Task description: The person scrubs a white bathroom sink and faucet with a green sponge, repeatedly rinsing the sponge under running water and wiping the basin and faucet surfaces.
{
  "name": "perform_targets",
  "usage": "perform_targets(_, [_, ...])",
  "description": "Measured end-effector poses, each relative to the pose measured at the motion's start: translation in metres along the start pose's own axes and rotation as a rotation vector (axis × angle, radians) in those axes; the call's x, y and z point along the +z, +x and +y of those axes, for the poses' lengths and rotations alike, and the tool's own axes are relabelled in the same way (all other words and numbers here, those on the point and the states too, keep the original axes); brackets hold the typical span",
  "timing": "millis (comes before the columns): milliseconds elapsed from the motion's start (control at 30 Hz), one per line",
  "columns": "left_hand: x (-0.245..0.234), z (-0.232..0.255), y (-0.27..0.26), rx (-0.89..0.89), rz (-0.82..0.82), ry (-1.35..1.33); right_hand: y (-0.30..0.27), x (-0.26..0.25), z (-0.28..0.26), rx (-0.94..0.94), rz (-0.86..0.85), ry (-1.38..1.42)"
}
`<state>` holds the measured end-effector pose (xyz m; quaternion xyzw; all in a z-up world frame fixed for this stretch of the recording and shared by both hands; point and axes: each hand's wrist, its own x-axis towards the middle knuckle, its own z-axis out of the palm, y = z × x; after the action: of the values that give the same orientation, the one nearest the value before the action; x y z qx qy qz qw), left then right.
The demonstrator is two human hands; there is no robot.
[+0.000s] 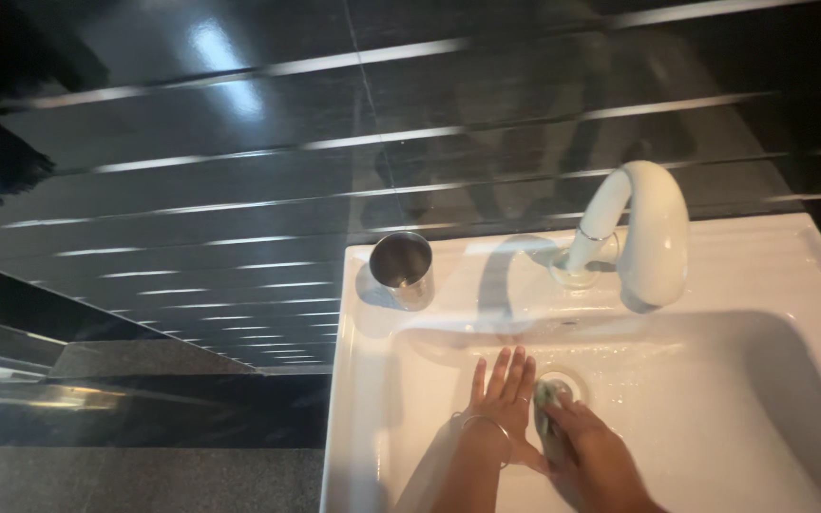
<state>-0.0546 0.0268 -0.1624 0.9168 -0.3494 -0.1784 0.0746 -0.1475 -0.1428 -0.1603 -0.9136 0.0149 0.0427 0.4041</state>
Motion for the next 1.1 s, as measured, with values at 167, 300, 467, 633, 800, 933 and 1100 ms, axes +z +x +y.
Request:
perform_targets(167, [-0.005, 0.003, 0.000, 0.005, -0.030, -0.018, -0.006, -0.078, 0.049, -0.905, -0.136, -0.643])
perform_targets(300, [0.002, 0.006, -0.001, -0.006, 0.002, 0.009, 0.002, -0.099, 0.032, -0.343, -0.109, -0.794])
perform_targets(467, [0.007, 0.003, -0.005, 0.047, 0.036, -0.018, 0.010, -0.043, 0.003, -0.032, -0.267, -0.421])
perform_targets(633, [0.005, -0.019, -0.035, 0.130, 0.005, 0.002, -0.010, -0.048, 0.053, -0.859, -0.217, -0.728])
perform_targets(800, [0.002, -0.022, -0.041, 0.075, -0.097, -0.109, 0.003, -0.099, 0.052, -0.619, -0.056, -0.669])
perform_targets(933, [0.007, -0.018, -0.036, 0.040, -0.099, -0.089, 0.024, -0.028, 0.003, -0.351, 0.025, -0.636])
perform_targets(1100, [-0.001, -0.044, -0.040, 0.063, -0.025, -0.172, 0.000, -0.010, 0.002, -0.618, -0.329, -0.490])
